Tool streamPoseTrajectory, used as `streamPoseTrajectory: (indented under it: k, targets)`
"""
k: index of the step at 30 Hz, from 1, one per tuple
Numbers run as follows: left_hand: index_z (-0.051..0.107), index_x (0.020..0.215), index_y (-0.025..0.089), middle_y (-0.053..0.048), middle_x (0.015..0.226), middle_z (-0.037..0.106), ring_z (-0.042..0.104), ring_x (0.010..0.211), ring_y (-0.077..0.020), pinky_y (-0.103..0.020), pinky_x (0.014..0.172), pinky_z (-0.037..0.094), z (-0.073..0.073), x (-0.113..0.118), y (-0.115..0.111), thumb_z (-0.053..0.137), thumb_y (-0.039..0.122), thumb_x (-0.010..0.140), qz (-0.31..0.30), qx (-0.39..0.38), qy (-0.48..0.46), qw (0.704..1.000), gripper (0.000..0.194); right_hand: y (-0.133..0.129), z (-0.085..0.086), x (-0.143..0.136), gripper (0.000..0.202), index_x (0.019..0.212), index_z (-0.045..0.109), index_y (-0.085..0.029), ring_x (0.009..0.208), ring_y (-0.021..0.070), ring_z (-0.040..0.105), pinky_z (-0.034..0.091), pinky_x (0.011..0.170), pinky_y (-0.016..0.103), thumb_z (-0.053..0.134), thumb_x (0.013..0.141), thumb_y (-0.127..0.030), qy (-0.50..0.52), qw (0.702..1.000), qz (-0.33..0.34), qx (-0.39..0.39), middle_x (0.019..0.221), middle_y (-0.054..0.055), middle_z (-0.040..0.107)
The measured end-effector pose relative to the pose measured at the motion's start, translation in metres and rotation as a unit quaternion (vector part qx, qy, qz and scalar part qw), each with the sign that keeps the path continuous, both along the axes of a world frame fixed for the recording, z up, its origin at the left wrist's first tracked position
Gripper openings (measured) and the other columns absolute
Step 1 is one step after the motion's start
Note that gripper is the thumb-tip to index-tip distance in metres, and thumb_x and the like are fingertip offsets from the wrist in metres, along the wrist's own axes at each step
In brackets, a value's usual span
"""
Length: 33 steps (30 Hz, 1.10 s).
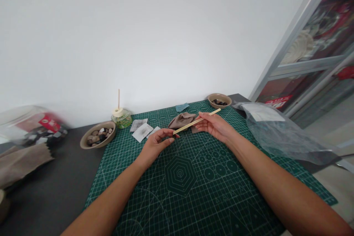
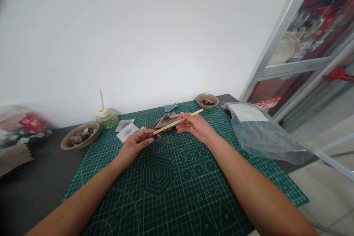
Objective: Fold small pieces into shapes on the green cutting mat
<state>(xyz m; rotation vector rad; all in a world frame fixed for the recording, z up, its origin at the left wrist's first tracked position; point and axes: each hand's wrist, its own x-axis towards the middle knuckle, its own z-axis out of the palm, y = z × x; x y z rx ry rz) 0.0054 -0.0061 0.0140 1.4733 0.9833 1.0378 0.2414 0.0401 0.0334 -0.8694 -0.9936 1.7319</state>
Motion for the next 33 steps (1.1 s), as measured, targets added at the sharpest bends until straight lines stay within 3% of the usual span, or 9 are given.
streamPoseTrajectory:
  k: [14, 18, 23, 33]
  targets:
    - [0.064, 0.095, 0.016, -0.006, 0.092, 0.071, 0.062, 0.092, -0.0223, -0.034, 0.087, 0.043, 0.0004, 0.0012, -0.0004, 0.07, 0.03, 0.073, 0.009, -0.013, -0.028, 0.999, 0.027, 0.0007, -0.0034, -0.002, 0.024, 0.071, 0.069, -0.008, 0.056, 0.0139, 0.068, 0.058, 0.051, 0.018, 0.06, 0.086, -0.024, 0.008, 1.0, 0.006, -0.004, 0.065, 0.009, 0.071]
    - [0.063, 0.094, 0.017, -0.006, 0.091, 0.071, 0.063, 0.092, -0.0217, -0.034, 0.087, 0.043, -0.0009, 0.0008, 0.0002, 0.07, 0.03, 0.073, 0.008, -0.013, -0.043, 0.999, 0.026, 0.0007, -0.0023, -0.0022, 0.022, 0.07, 0.069, -0.009, 0.055, 0.013, 0.068, 0.058, 0.053, 0.018, 0.061, 0.086, -0.024, 0.023, 1.0, -0.018, 0.004, 0.065, 0.008, 0.071]
    - [0.064, 0.095, 0.016, -0.006, 0.091, 0.071, 0.063, 0.091, -0.0212, -0.033, 0.086, 0.043, -0.0006, 0.001, 0.0001, 0.07, 0.029, 0.073, 0.007, -0.016, -0.041, 0.999, 0.026, 0.0007, -0.0025, -0.002, 0.023, 0.071, 0.069, -0.008, 0.056, 0.0139, 0.068, 0.057, 0.051, 0.018, 0.062, 0.085, -0.025, 0.015, 1.0, 0.002, 0.007, 0.064, 0.009, 0.071]
    - [0.065, 0.096, 0.017, -0.005, 0.09, 0.072, 0.063, 0.09, -0.0189, -0.03, 0.085, 0.043, -0.004, 0.0002, 0.0019, 0.07, 0.027, 0.075, 0.007, -0.026, -0.101, 0.995, 0.024, 0.001, -0.0007, -0.0016, 0.024, 0.07, 0.069, -0.009, 0.054, 0.0127, 0.067, 0.057, 0.051, 0.017, 0.058, 0.087, -0.023, 0.024, 1.0, -0.011, 0.008, 0.064, 0.008, 0.071]
